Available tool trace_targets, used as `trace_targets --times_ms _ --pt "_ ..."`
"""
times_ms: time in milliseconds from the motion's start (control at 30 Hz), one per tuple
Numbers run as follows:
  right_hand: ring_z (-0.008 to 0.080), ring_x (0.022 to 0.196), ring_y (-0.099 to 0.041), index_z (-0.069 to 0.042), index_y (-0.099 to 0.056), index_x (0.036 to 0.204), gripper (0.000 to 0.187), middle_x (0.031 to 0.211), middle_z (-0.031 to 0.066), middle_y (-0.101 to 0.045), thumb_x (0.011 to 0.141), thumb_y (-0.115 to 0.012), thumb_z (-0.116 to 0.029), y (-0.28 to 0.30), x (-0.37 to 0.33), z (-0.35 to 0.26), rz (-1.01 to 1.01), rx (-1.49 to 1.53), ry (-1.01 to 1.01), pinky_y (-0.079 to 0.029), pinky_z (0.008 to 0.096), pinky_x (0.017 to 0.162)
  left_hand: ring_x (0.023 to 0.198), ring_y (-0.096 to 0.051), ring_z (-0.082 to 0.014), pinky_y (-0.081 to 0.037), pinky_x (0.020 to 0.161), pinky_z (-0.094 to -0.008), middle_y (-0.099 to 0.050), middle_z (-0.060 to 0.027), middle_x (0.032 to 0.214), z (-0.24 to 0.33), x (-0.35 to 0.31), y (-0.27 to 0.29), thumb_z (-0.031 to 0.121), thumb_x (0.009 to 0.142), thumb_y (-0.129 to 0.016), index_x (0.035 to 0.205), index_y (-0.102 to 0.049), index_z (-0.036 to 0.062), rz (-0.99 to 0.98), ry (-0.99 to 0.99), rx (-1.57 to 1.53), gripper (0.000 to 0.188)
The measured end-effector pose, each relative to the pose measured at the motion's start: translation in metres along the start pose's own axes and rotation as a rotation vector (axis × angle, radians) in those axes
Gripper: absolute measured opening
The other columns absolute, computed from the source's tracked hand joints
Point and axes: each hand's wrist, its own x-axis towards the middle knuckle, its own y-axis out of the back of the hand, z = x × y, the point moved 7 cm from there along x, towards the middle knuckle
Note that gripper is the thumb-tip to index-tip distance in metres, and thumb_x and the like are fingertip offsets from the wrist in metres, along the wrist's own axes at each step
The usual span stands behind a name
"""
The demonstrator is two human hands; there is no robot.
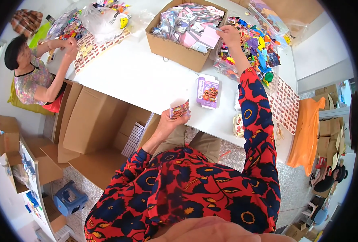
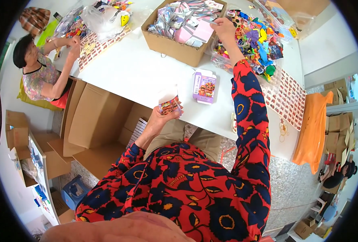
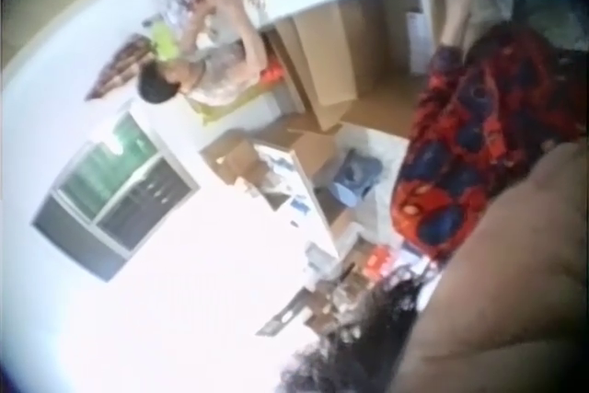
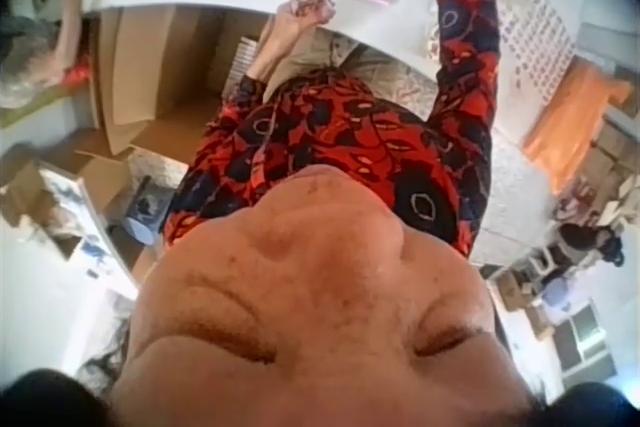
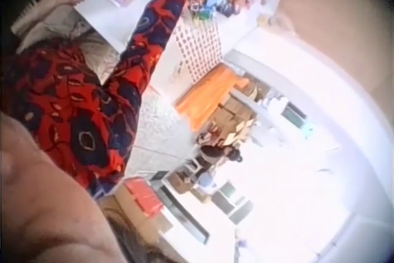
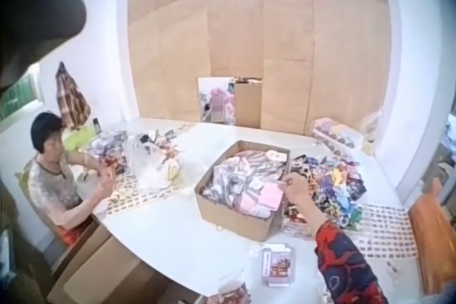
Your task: Manually placing small toy components or cards into individual paper packets for production.
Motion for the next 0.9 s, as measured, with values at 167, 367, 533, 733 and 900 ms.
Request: trace_targets --times_ms 167,367,533,733,900 --pt "0.0122 0.067 -0.062 0.005 -0.065 0.09 0.018 0.079 0.0051 -0.065 0.081 -0.067 -0.011 -0.026 0.005 0.012 -0.117 0.499 -0.408 -0.05 0.0217 0.058 0.091 -0.064 -0.0168 -0.051 0.077 -0.0281 -0.066 -0.0104 0.101 -0.004 0.002 0.011 0.011 0.079 -0.071 0.114 -0.058 -0.0039 0.042 0.007 0.011 0.04" --pt "0.0151 0.067 -0.065 0.004 -0.065 0.09 0.022 0.076 0.007 -0.066 0.081 -0.068 -0.017 -0.028 0.019 0.033 -0.185 0.544 -0.331 -0.053 0.0259 0.058 0.09 -0.064 -0.0155 -0.051 0.078 -0.0275 -0.066 -0.0092 0.099 -0.004 0.011 0.017 0.01 0.079 -0.071 0.114 -0.058 -0.0026 0.036 0.0 0.028 0.04" --pt "0.0109 0.06 -0.056 -0.004 -0.067 0.087 0.03 0.07 0.0022 -0.063 0.089 -0.056 -0.032 -0.065 0.007 -0.008 -0.32 0.055 -0.085 -0.044 0.0264 0.052 0.087 -0.06 -0.0096 -0.049 0.076 -0.0248 -0.065 -0.0029 0.099 -0.021 0.001 0.037 0.005 0.08 -0.067 0.119 -0.057 0.0033 0.1 -0.209 -0.047 0.04" --pt "0.0112 0.05 -0.049 -0.002 -0.063 0.076 0.043 0.058 0.0037 -0.055 0.093 -0.05 -0.04 -0.036 0.009 0.068 -0.346 0.013 -0.109 -0.039 0.0285 0.046 0.06 -0.057 -0.0084 -0.049 0.055 -0.0254 -0.063 -0.0032 0.069 -0.011 0.004 0.016 0.015 0.071 -0.072 0.084 -0.063 -0.0002 0.166 -0.234 0.074 0.023" --pt "0.0272 0.073 -0.062 0.0 -0.065 0.102 0.043 0.089 0.0139 -0.068 0.092 -0.049 -0.037 -0.025 0.019 0.055 -0.223 -0.442 0.097 -0.047 0.0386 0.066 0.061 -0.053 -0.0069 -0.045 0.053 -0.025 -0.062 0.001 0.07 -0.015 0.009 0.022 0.017 0.072 -0.07 0.086 -0.063 0.0022 0.163 -0.162 0.17 0.022"
